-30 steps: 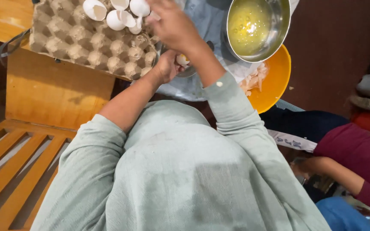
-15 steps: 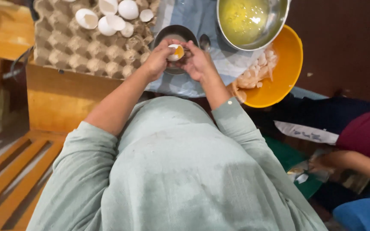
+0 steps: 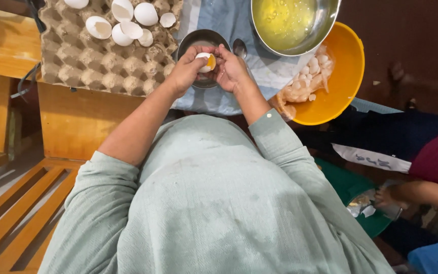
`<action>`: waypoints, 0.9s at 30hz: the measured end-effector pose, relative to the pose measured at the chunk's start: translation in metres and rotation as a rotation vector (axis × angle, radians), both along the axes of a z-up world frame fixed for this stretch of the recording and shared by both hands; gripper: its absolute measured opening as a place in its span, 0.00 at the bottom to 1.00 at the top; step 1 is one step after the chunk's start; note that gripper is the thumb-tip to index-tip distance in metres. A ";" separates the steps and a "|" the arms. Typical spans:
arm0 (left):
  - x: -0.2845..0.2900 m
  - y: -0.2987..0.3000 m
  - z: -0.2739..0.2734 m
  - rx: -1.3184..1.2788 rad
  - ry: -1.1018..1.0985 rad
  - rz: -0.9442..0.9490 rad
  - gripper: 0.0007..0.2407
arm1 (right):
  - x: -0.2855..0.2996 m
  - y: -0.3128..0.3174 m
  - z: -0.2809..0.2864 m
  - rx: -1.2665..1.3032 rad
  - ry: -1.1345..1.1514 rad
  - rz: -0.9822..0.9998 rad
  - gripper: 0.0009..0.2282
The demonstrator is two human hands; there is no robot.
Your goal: Cracking eggs and separating the yolks from the whites into separate containers.
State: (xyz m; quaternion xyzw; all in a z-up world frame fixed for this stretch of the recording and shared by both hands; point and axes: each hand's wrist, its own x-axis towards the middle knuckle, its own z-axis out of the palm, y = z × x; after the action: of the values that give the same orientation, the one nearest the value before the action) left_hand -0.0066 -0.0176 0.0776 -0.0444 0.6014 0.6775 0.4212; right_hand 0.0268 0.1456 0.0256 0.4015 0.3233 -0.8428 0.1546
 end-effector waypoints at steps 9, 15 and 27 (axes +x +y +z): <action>-0.004 0.000 0.008 0.039 -0.056 0.048 0.10 | -0.003 -0.006 0.004 -0.017 0.007 0.044 0.17; -0.006 -0.002 0.008 -0.016 -0.061 0.022 0.11 | -0.003 0.000 0.033 0.177 -0.032 0.143 0.21; -0.003 -0.004 0.022 -0.005 0.012 -0.015 0.13 | 0.003 -0.001 0.000 0.033 0.012 -0.013 0.17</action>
State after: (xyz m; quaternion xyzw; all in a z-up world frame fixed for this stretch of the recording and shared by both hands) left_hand -0.0098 -0.0212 0.1000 -0.0368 0.6057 0.6730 0.4228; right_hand 0.0296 0.1444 0.0252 0.4012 0.3354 -0.8407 0.1404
